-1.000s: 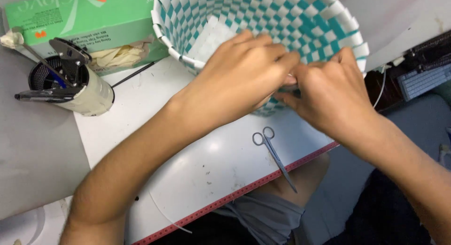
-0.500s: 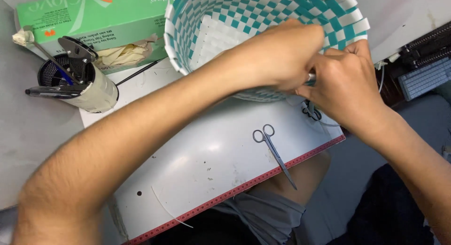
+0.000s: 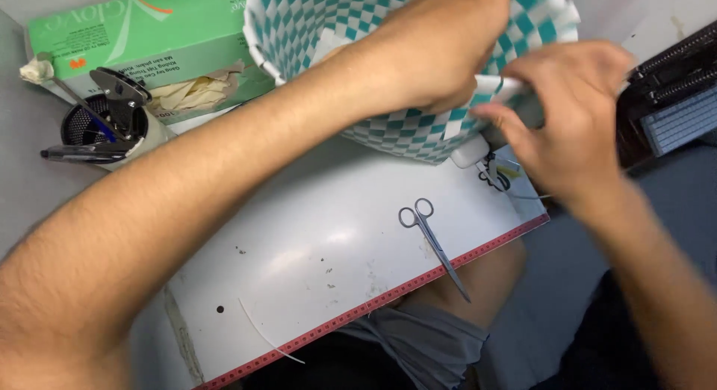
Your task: Finishing the rim of a woven plastic basket by tucking the loose ends of the plastic strips into the existing weave.
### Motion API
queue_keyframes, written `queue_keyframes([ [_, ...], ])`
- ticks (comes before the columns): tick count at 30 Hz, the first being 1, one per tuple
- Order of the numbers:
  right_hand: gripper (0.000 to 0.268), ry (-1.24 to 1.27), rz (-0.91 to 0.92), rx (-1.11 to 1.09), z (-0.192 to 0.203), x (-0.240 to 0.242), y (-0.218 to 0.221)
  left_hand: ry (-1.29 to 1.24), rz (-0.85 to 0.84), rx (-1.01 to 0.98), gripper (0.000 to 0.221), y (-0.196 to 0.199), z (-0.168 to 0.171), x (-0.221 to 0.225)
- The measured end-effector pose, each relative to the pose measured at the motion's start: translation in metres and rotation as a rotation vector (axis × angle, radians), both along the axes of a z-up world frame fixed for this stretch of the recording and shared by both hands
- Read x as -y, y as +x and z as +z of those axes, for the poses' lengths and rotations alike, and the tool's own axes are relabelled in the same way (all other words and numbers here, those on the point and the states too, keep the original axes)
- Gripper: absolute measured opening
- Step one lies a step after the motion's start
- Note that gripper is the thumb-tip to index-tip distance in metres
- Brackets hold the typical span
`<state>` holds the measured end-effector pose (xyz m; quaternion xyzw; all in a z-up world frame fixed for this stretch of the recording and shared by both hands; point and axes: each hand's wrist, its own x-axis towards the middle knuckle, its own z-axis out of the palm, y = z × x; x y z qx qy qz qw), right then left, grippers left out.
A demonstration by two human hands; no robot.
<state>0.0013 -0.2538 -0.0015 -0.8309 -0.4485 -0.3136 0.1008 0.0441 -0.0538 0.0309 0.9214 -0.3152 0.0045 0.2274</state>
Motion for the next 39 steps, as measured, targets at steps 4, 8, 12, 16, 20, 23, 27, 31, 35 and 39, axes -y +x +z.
queue_keyframes([
  [4, 0.019, 0.418, -0.188, 0.117, -0.028, -0.041, -0.055, -0.140, 0.000, 0.127, 0.017, -0.005, -0.008, -0.006],
  [8, 0.019, 0.982, -0.310, -0.882, -0.056, -0.061, -0.062, 0.024, 0.078, 0.144, 0.029, -0.029, -0.010, -0.004],
  [12, 0.020, 1.216, -0.244, -1.025, -0.057, -0.067, -0.051, 0.032, 0.134, 0.287, 0.035, -0.045, -0.016, -0.009],
  [16, 0.022, 1.307, -0.096, -1.047, -0.064, -0.073, -0.054, -0.026, 0.153, 0.370, 0.022, -0.064, -0.015, -0.013],
  [20, 0.023, 1.215, -0.036, -1.000, -0.065, -0.072, -0.055, 0.021, 0.184, 0.274, 0.020, -0.085, -0.016, -0.031],
  [23, 0.024, 1.118, -0.069, -0.927, -0.063, -0.075, -0.061, 0.085, 0.271, 0.327, 0.027, -0.091, -0.032, -0.039],
  [27, 0.025, 1.039, -0.064, -0.876, -0.062, -0.079, -0.064, 0.007, 0.299, 0.480, 0.025, -0.086, -0.038, -0.035],
  [31, 0.026, 1.070, -0.023, -0.873, -0.065, -0.082, -0.061, -0.001, 0.386, 0.709, 0.032, -0.080, -0.052, -0.027],
  [35, 0.028, 1.030, -0.093, -0.822, -0.066, -0.085, -0.061, -0.056, 0.366, 0.798, 0.040, -0.076, -0.052, -0.028],
  [39, 0.030, 0.984, -0.178, -0.721, -0.068, -0.091, -0.068, -0.106, 0.346, 0.829, 0.017, -0.079, -0.051, -0.028],
])
